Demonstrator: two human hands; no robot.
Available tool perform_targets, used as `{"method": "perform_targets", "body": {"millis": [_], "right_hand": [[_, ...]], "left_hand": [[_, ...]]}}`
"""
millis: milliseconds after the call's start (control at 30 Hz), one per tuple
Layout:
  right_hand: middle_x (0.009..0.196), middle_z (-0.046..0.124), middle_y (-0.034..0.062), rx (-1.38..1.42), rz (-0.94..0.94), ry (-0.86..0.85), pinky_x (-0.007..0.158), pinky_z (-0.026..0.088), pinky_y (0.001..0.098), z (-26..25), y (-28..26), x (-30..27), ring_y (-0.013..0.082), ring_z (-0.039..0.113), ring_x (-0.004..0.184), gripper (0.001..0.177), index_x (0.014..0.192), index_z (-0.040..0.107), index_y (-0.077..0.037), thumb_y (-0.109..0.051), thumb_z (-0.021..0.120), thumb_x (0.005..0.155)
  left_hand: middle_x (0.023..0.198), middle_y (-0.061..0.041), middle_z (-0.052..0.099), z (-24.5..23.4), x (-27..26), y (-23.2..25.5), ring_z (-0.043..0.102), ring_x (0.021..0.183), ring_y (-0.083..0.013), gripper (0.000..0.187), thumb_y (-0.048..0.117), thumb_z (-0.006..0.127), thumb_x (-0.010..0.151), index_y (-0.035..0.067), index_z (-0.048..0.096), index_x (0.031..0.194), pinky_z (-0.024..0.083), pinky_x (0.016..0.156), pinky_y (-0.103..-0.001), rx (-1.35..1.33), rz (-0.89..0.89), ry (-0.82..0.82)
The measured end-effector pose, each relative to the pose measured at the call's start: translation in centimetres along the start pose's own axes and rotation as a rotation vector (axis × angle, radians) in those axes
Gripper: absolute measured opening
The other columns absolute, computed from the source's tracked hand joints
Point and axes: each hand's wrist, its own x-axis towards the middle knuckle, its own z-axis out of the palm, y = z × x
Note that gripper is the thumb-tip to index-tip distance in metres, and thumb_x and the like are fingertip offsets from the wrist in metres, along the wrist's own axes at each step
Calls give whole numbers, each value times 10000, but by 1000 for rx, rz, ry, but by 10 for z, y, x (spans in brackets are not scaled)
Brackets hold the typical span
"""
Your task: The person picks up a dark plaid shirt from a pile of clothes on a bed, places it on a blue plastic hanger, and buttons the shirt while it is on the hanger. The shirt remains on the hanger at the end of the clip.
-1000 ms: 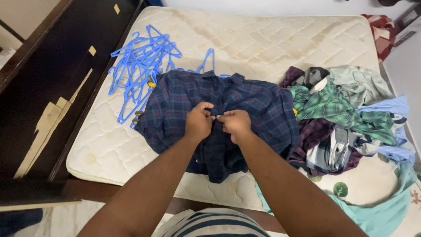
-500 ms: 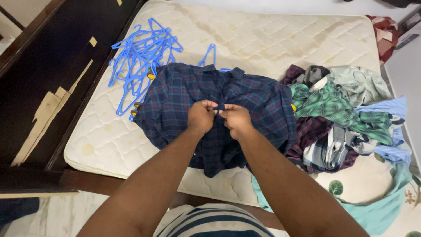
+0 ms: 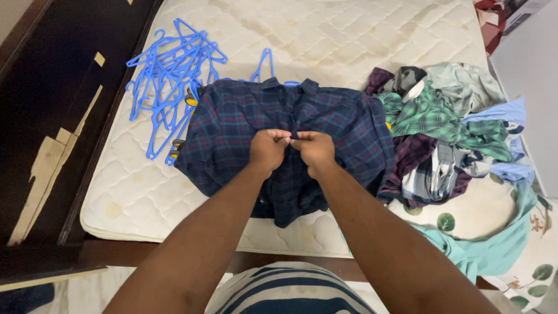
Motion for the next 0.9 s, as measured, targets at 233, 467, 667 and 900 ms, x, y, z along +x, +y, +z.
{"method": "perform_targets", "body": {"millis": [233, 467, 667, 900], "right_hand": [[868, 690, 17, 118, 111, -78, 620, 466, 289, 0, 11, 7, 98, 562, 683, 276, 1139, 724, -23, -52, 756, 867], [828, 612, -16, 199, 188, -190, 746, 526, 314, -3, 21, 19, 100, 549, 731, 215, 1174, 728, -53, -110, 667, 976], [797, 653, -28, 128, 137, -229, 628, 520, 258, -5, 1, 3, 82, 579, 660, 214, 1135, 743, -68, -81, 617, 963], [733, 704, 35, -152, -146, -41, 536, 480, 246, 9, -7, -13, 84, 587, 582, 190, 1050, 797, -32, -30, 742, 868]], "left_hand": [[873, -58, 763, -3, 6, 2, 708, 778, -146, 151, 109, 718, 909, 64, 783, 1037, 548, 720, -297, -6, -50, -2], [880, -59, 758, 0, 15, -7, 701, 791, -154, 201, 101, 740, 879, 51, 734, 1074, 553, 727, -307, -75, -54, -5], [888, -63, 770, -7, 10, 3, 731, 821, -175, 355, 137, 794, 823, 63, 641, 1135, 563, 751, -321, 34, -57, 90], [917, -71, 789, -10, 13, 1, 745, 824, -153, 412, 220, 819, 844, 23, 675, 1176, 574, 747, -300, -13, -48, 48]]}}
